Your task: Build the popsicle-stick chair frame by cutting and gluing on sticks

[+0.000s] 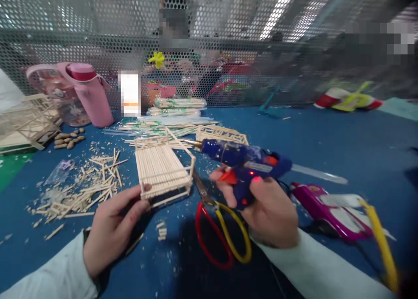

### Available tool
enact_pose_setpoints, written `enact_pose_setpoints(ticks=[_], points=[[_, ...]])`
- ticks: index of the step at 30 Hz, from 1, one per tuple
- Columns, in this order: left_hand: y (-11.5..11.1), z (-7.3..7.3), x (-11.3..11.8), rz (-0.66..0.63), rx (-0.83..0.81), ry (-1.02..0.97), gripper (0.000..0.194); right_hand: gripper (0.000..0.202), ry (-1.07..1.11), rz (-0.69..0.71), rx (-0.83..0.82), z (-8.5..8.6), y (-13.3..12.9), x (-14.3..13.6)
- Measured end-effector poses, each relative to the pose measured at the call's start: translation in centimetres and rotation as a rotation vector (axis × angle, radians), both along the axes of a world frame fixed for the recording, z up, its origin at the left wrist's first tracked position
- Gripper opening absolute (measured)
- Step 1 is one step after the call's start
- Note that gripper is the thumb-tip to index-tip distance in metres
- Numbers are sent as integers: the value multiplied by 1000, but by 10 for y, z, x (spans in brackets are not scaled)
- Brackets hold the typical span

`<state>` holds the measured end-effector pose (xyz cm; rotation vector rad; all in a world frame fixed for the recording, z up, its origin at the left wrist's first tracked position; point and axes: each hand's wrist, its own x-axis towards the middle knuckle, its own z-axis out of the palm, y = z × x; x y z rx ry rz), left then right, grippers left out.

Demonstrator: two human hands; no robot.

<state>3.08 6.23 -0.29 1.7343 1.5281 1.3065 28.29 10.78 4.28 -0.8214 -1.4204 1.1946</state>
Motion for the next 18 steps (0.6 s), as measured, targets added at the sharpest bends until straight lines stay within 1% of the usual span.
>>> enact_pose_setpoints(ticks=[3,5,6,7,9,12,14,16,18], points=[[3,4,5,-7,-47,-175,28,40,38,55,26,3,-3,-5],[3,8,9,-2,-25,-284,27,39,8,109,34,0,-7,-7],[3,9,11,-12,-38,-298,24,39,-17,136,34,-2,-9,-8],[2,10,12,-17,-50,-291,23,38,-48,162,36,-4,-11,-9],[-1,10,11,-35,-82,-210,21,36,-129,196,60,-7,-12,-8],[-3,6,5,-20,-106,-41,22,35,-281,193,148,-7,-11,-5],[-1,3,0,-20,-115,12,22,37,-374,184,212,-6,-9,-2],[1,0,-4,-55,-117,-18,23,38,-441,177,263,-4,-8,0],[3,0,-7,-102,-118,-100,25,38,-484,156,297,-4,-7,0]])
